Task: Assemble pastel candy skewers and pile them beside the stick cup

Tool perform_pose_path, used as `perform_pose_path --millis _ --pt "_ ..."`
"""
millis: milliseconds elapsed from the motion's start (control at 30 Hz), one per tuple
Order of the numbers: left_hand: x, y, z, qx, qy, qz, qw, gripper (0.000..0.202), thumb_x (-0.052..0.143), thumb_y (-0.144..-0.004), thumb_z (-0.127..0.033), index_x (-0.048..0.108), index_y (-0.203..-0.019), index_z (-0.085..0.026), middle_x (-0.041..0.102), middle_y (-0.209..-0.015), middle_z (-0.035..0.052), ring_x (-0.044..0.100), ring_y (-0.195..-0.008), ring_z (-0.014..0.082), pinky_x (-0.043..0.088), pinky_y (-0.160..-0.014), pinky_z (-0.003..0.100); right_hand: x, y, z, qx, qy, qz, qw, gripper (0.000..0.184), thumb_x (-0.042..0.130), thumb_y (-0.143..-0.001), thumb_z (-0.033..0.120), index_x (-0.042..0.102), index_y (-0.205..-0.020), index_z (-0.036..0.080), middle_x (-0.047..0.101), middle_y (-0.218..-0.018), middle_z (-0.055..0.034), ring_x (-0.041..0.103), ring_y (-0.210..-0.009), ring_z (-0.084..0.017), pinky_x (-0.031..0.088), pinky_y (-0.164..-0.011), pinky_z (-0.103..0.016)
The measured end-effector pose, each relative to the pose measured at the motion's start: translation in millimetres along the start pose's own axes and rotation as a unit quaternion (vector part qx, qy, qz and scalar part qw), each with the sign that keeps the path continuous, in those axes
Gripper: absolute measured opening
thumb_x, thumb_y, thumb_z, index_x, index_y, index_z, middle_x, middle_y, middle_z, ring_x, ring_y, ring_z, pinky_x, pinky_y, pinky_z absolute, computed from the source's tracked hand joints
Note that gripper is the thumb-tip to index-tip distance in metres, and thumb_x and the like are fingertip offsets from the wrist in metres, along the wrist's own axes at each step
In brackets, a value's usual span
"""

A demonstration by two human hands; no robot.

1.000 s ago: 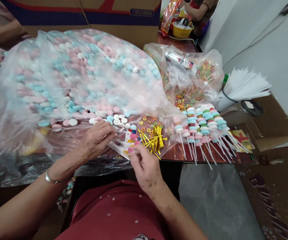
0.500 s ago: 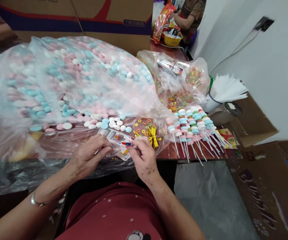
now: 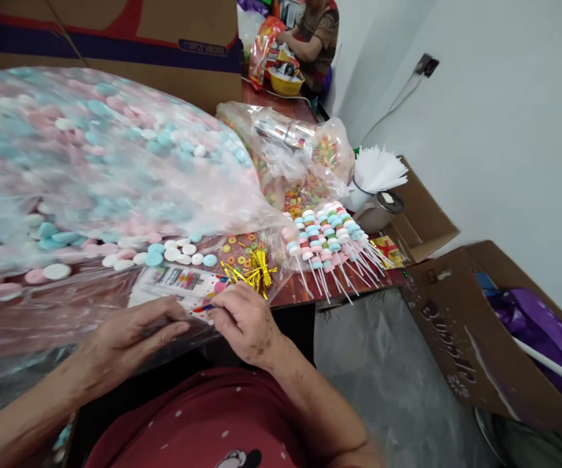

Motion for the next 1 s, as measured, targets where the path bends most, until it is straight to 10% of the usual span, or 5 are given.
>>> perform_pose_path --millis 633,1000 --pt "19.6 6 7 0.022 0.020 -0.033 0.999 0.011 0.055 -0.091 -0.027 0.064 -0.091 -0.023 0.071 -0.070 -0.0020 0.066 -0.057 0.0119 0.051 -0.054 0.017 2 7 -5 -0.042 0.152 -0.055 0.986 0.046 0.033 -0.101 0.038 0.040 -0.058 0.022 0.041 -0.055 0.0020 0.039 -0.055 -0.012 0.033 -0.055 -0.027" --pt "24.1 8 10 0.046 0.028 -0.035 0.998 0.017 0.054 -0.092 -0.023 0.067 -0.102 -0.024 0.077 -0.086 0.0005 0.072 -0.072 0.0142 0.056 -0.066 0.018 -11 6 3 -0.031 0.021 -0.035 0.999 0.018 0.047 -0.095 0.024 0.058 -0.083 0.017 0.058 -0.071 -0.0015 0.053 -0.066 -0.012 0.044 -0.062 -0.023"
Point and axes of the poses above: each hand's wrist, its own y-axis away from the middle knuckle, its own x-axis out of the palm, z = x × y, the point moved 1 cm from there along -y, towards the middle knuckle
